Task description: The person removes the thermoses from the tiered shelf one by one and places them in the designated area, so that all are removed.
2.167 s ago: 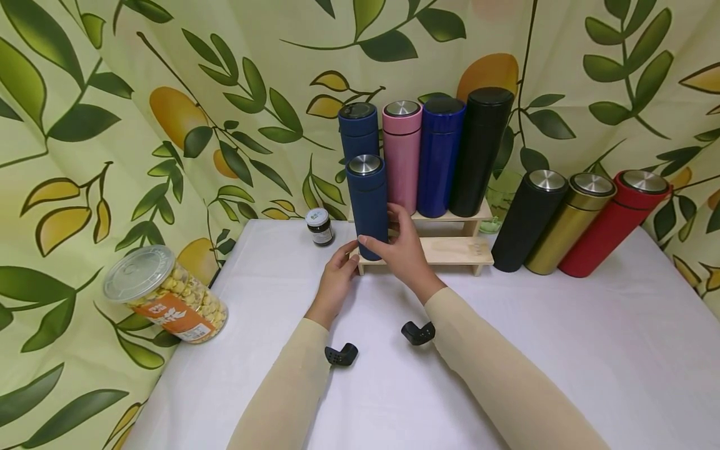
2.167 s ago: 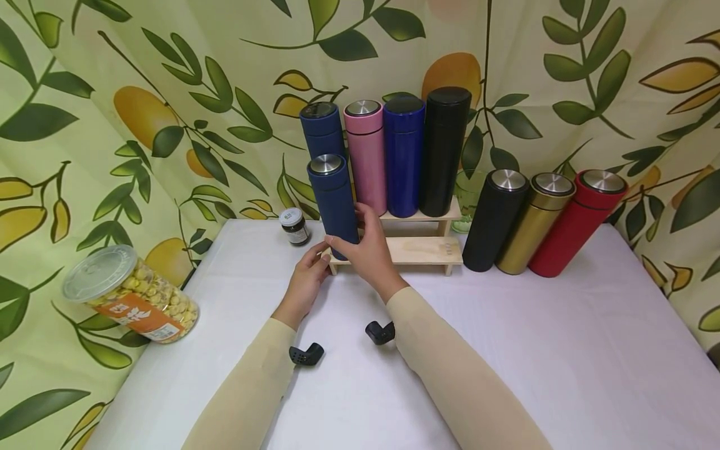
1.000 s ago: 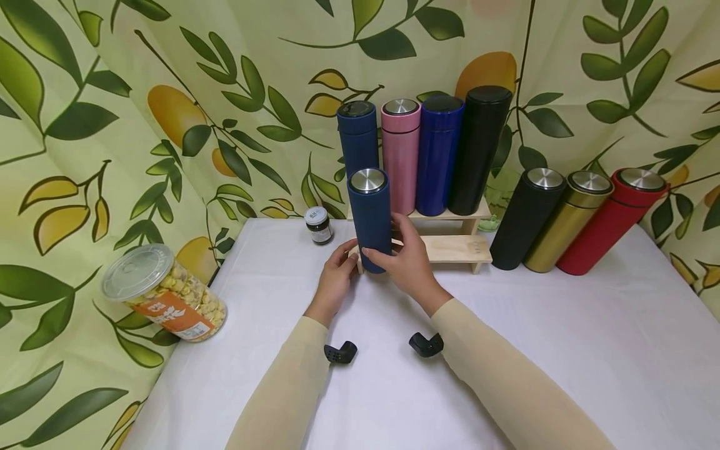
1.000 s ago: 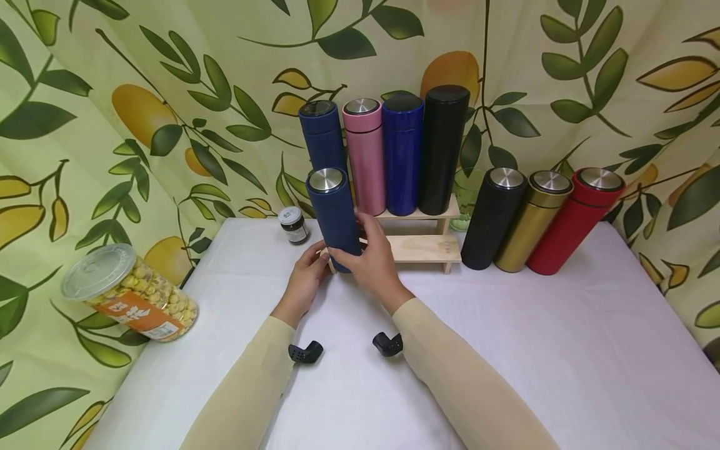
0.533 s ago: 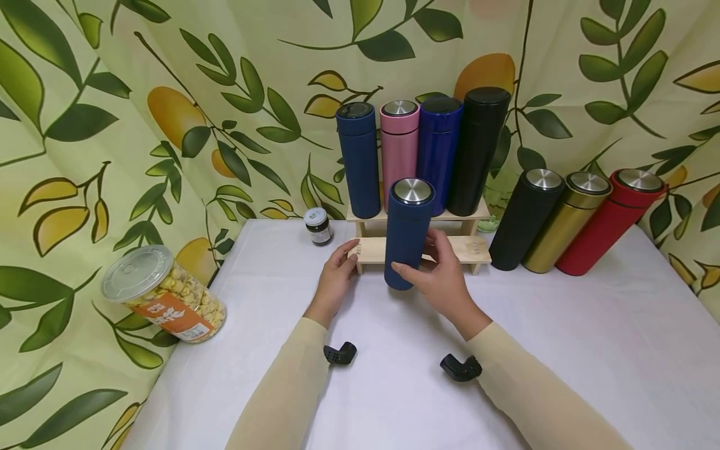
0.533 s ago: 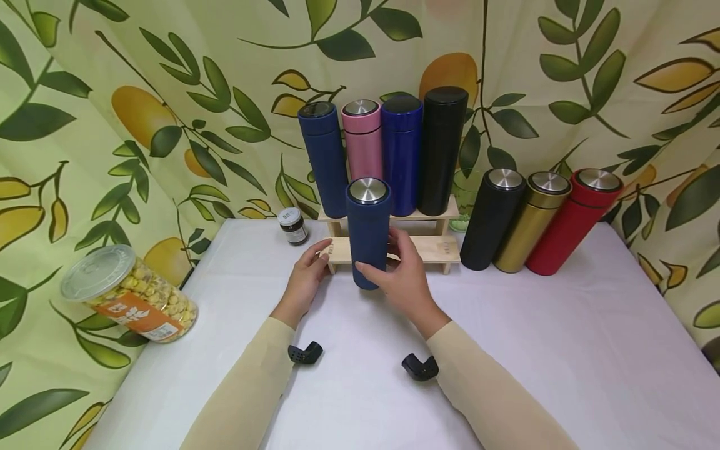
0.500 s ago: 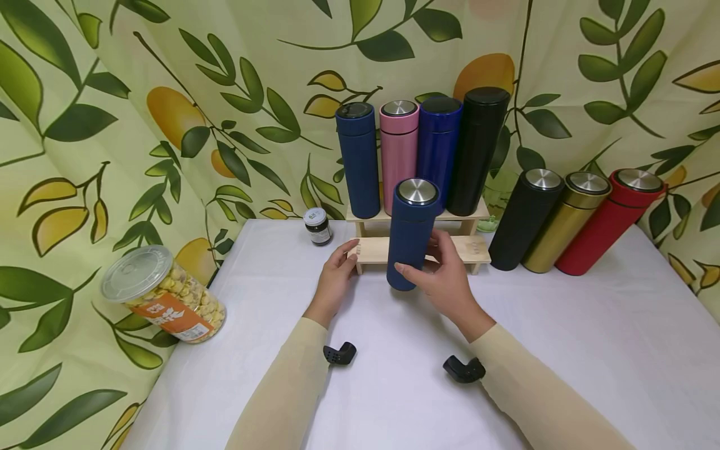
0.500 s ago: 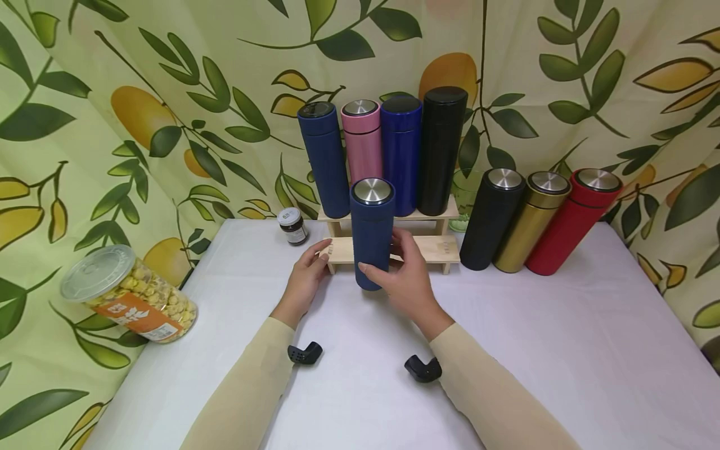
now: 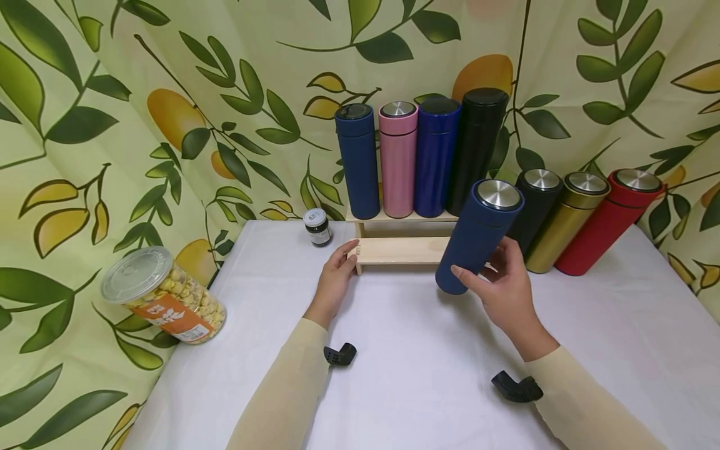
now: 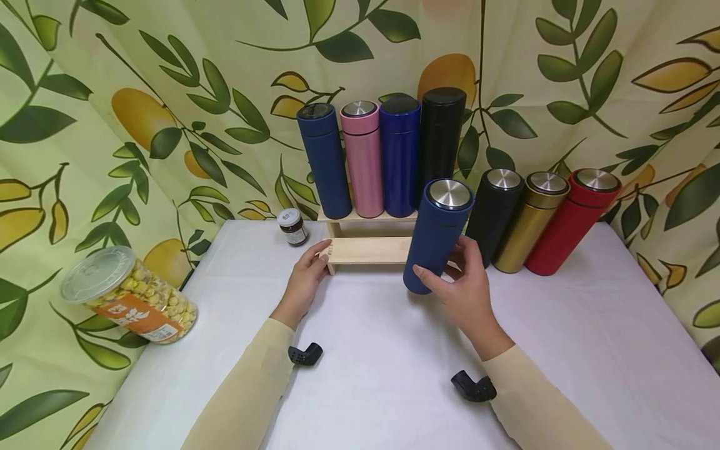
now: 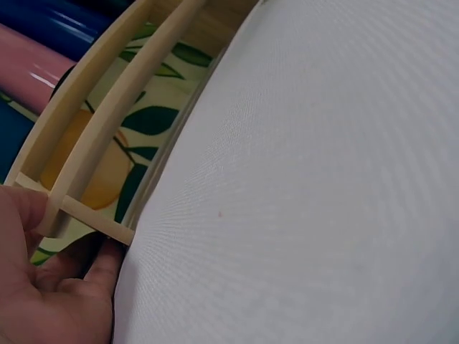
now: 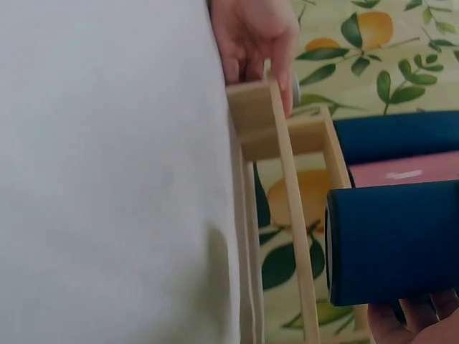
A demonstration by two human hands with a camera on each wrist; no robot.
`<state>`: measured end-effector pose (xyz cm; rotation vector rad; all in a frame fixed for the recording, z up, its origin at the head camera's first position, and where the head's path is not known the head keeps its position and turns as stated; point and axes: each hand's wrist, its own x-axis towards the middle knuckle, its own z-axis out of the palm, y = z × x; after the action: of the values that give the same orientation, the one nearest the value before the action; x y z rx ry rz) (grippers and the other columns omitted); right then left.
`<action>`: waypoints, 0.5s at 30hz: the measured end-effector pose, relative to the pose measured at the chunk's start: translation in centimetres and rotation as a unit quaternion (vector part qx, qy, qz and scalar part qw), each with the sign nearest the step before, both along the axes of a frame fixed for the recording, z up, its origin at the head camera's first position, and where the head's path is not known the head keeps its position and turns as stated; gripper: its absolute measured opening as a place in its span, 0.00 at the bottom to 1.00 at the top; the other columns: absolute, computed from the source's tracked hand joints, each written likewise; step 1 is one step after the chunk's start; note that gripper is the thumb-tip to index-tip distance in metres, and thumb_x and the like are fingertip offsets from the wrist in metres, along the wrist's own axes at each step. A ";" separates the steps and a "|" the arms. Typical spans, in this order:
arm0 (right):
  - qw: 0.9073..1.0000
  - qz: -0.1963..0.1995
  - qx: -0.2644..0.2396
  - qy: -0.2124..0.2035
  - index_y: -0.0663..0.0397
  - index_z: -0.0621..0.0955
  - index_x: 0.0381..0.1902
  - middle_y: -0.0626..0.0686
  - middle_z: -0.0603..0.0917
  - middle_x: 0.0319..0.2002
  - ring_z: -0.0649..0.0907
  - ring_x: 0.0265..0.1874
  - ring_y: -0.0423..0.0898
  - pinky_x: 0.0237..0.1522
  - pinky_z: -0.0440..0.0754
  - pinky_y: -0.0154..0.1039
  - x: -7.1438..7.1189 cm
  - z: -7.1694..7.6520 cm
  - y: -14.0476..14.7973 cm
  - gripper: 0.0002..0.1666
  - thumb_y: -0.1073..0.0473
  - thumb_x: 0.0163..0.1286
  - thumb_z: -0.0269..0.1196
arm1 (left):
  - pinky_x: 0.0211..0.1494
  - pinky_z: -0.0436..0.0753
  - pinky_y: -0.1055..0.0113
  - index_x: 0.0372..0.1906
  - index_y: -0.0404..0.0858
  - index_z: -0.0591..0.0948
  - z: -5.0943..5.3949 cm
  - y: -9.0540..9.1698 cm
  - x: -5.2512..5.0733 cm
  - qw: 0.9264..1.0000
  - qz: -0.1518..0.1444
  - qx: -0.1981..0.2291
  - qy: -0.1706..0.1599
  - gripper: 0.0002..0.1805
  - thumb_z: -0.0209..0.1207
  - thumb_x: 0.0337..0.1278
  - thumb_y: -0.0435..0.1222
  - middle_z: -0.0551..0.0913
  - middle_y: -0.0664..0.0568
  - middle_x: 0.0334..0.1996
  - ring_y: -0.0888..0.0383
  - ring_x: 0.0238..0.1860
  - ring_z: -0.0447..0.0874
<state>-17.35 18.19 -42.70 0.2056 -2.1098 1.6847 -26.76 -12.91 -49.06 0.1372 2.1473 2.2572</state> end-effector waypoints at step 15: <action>0.991 -0.133 -0.010 0.003 0.45 0.67 0.79 0.45 0.77 0.65 0.81 0.59 0.44 0.58 0.82 0.29 1.1 1.1 6.2 0.50 0.75 0.66 0.75 | 0.75 0.76 0.56 0.78 0.37 0.75 0.1 0.1 0.2 1.000 -0.004 0.007 0.000 0.24 0.50 0.86 0.30 0.68 0.41 0.80 0.46 0.76 0.71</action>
<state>-16.29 24.38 -41.58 -0.0747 -2.0136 1.5442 -26.60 -12.85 -48.95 0.1451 2.1272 2.2694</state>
